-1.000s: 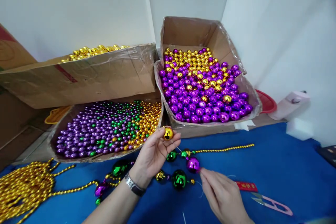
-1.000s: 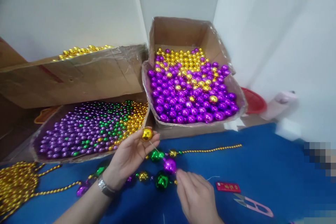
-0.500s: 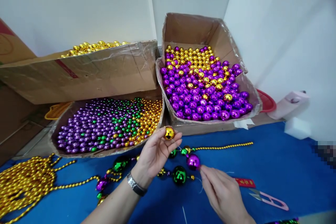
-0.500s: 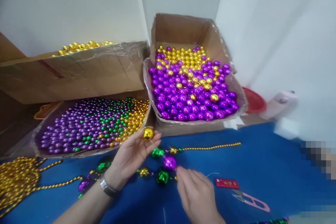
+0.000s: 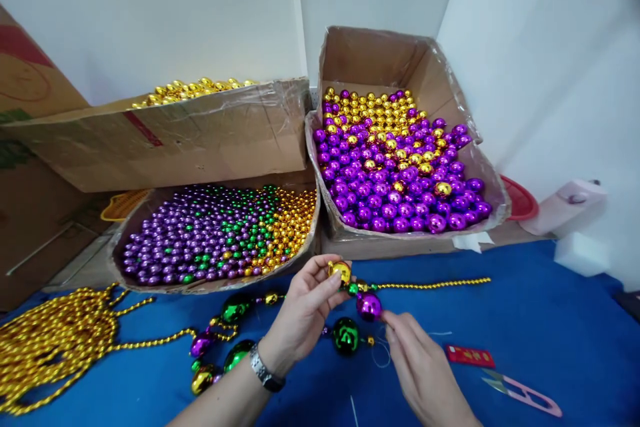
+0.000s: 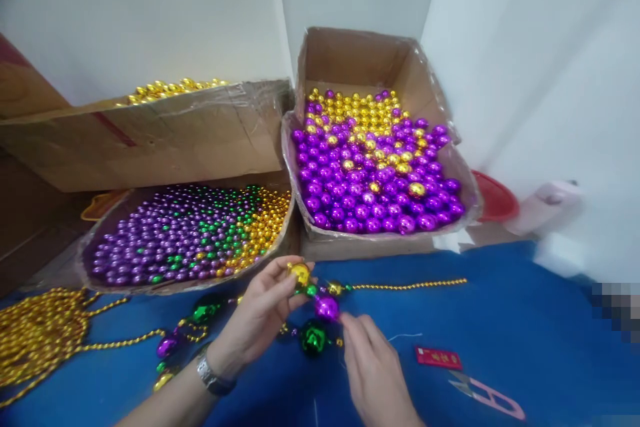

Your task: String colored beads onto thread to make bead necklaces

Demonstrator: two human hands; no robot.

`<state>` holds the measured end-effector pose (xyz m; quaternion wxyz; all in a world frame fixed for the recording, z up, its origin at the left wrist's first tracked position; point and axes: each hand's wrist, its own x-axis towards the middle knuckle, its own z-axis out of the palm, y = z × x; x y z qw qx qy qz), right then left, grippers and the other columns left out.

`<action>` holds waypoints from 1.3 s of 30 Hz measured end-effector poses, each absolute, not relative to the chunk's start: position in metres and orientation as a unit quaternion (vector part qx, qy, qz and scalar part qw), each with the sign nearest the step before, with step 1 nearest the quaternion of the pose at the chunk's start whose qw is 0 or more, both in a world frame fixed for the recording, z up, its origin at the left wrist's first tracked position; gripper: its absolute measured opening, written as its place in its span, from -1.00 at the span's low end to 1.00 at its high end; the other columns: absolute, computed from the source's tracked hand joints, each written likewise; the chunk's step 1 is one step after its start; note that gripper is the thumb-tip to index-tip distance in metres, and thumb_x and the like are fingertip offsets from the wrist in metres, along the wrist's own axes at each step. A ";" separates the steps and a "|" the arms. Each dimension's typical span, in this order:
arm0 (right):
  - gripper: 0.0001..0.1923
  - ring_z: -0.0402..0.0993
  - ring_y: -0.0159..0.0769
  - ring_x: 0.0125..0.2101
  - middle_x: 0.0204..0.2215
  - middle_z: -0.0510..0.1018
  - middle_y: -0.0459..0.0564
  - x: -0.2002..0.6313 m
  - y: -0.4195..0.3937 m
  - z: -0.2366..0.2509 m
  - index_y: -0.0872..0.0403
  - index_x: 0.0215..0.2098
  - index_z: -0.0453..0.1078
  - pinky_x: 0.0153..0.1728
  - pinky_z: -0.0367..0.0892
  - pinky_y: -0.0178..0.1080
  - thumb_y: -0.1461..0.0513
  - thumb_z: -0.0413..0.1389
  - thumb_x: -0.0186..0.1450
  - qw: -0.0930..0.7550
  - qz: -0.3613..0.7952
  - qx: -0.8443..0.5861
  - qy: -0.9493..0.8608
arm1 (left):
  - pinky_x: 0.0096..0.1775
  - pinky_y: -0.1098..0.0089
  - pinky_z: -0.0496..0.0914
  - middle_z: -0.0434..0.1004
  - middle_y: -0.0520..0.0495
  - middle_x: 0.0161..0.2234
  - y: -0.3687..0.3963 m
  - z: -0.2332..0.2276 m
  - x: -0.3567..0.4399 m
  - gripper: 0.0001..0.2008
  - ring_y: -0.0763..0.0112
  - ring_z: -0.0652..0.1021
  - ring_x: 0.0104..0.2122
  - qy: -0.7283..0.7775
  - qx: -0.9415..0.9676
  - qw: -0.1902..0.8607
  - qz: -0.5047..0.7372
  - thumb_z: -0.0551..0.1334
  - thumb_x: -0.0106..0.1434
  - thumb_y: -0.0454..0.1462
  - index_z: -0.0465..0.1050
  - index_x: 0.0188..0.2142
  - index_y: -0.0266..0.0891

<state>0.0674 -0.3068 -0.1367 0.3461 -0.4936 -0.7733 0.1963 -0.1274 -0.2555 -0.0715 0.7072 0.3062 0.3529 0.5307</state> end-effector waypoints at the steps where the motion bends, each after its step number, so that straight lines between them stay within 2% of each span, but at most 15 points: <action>1: -0.69 0.45 -0.29 -0.35 -0.30 0.45 0.10 0.069 -0.307 -0.139 0.09 0.00 0.30 -0.32 0.39 -0.28 0.28 -0.15 0.37 0.357 0.219 -0.492 -0.763 | -0.16 0.32 0.38 0.42 -0.14 -0.12 -0.256 -0.072 -0.128 -0.75 0.32 0.46 -0.15 0.356 0.307 0.704 0.532 0.24 0.19 -0.35 0.34 -0.12 -0.20; 4: -0.73 0.46 -0.28 -0.35 -0.27 0.46 0.09 0.068 -0.308 -0.145 0.05 -0.03 0.35 -0.34 0.40 -0.30 0.19 -0.05 0.35 0.403 0.342 -0.506 -0.682 | -0.18 0.32 0.38 0.42 -0.16 -0.12 -0.258 -0.073 -0.129 -0.73 0.32 0.46 -0.17 0.363 0.311 0.695 0.537 0.26 0.18 -0.34 0.33 -0.11 -0.21; 8: -0.66 0.45 -0.35 -0.46 -0.36 0.49 -0.02 0.053 -0.306 -0.148 0.03 -0.06 0.35 -0.44 0.40 -0.33 0.06 0.11 0.26 0.472 0.573 -0.500 -0.445 | -0.19 0.36 0.37 0.45 -0.17 -0.15 -0.264 -0.074 -0.126 -0.72 0.35 0.46 -0.21 0.387 0.346 0.667 0.534 0.30 0.14 -0.32 0.35 -0.14 -0.23; 12: -0.64 0.40 -0.42 -0.48 -0.34 0.48 -0.06 0.038 -0.305 -0.148 -0.01 -0.11 0.38 -0.45 0.35 -0.36 0.08 0.23 0.15 0.505 0.679 -0.442 -0.297 | -0.16 0.38 0.35 0.47 -0.17 -0.15 -0.273 -0.067 -0.127 -0.71 0.34 0.47 -0.19 0.395 0.422 0.644 0.502 0.32 0.11 -0.31 0.39 -0.14 -0.23; 15: -0.64 0.37 -0.43 -0.49 -0.35 0.47 -0.06 0.040 -0.303 -0.148 -0.03 -0.11 0.39 -0.48 0.33 -0.36 0.10 0.24 0.14 0.506 0.697 -0.421 -0.283 | -0.19 0.38 0.37 0.46 -0.20 -0.12 -0.273 -0.054 -0.144 -0.63 0.29 0.48 -0.19 0.392 0.497 0.622 0.461 0.30 0.13 -0.28 0.38 -0.05 -0.22; 17: -0.64 0.35 -0.42 -0.49 -0.37 0.46 -0.06 0.045 -0.302 -0.149 -0.04 -0.08 0.38 -0.50 0.32 -0.35 0.10 0.23 0.15 0.507 0.702 -0.410 -0.287 | -0.17 0.37 0.37 0.47 -0.21 -0.12 -0.262 -0.045 -0.166 -0.65 0.25 0.48 -0.16 0.420 0.547 0.554 0.466 0.26 0.16 -0.26 0.40 -0.04 -0.23; 20: -0.64 0.35 -0.40 -0.49 -0.37 0.45 -0.05 0.053 -0.300 -0.147 -0.06 -0.07 0.37 -0.50 0.31 -0.34 0.10 0.21 0.17 0.508 0.704 -0.400 -0.293 | -0.15 0.39 0.35 0.51 -0.17 -0.19 -0.230 -0.039 -0.213 -0.75 0.28 0.49 -0.21 0.525 0.646 0.336 0.441 0.19 0.21 -0.24 0.44 -0.12 -0.25; 22: -0.64 0.33 -0.41 -0.49 -0.35 0.44 -0.05 0.056 -0.300 -0.145 -0.06 -0.08 0.37 -0.49 0.31 -0.34 0.10 0.21 0.17 0.509 0.701 -0.406 -0.293 | -0.15 0.40 0.33 0.51 -0.11 -0.19 -0.204 -0.043 -0.245 -0.76 0.32 0.50 -0.22 0.614 0.734 0.140 0.254 0.09 0.27 -0.24 0.40 -0.11 -0.20; 27: -0.66 0.29 -0.42 -0.50 -0.36 0.41 -0.07 0.053 -0.302 -0.138 -0.06 -0.07 0.36 -0.51 0.28 -0.35 0.10 0.19 0.19 0.507 0.694 -0.422 -0.289 | -0.25 0.35 0.34 0.53 -0.11 -0.38 -0.161 -0.074 -0.291 -0.89 0.24 0.52 -0.35 0.639 0.760 0.085 0.075 0.17 0.13 -0.34 0.46 -0.35 -0.22; 33: -0.66 0.27 -0.42 -0.52 -0.35 0.41 -0.05 0.053 -0.302 -0.135 -0.02 -0.08 0.36 -0.52 0.26 -0.35 0.10 0.19 0.18 0.504 0.679 -0.436 -0.309 | -0.26 0.32 0.35 0.50 -0.22 -0.29 -0.152 -0.098 -0.294 -0.80 0.21 0.51 -0.28 0.637 0.769 0.034 -0.031 0.10 0.14 -0.42 0.44 -0.28 -0.23; 39: -0.69 0.28 -0.47 -0.50 -0.36 0.39 -0.09 0.053 -0.300 -0.132 -0.02 -0.07 0.34 -0.50 0.22 -0.40 0.12 0.16 0.23 0.513 0.684 -0.418 -0.307 | -0.30 0.33 0.36 0.50 -0.23 -0.35 -0.144 -0.100 -0.291 -0.72 0.22 0.51 -0.33 0.627 0.776 0.008 -0.067 0.04 0.13 -0.49 0.43 -0.25 -0.26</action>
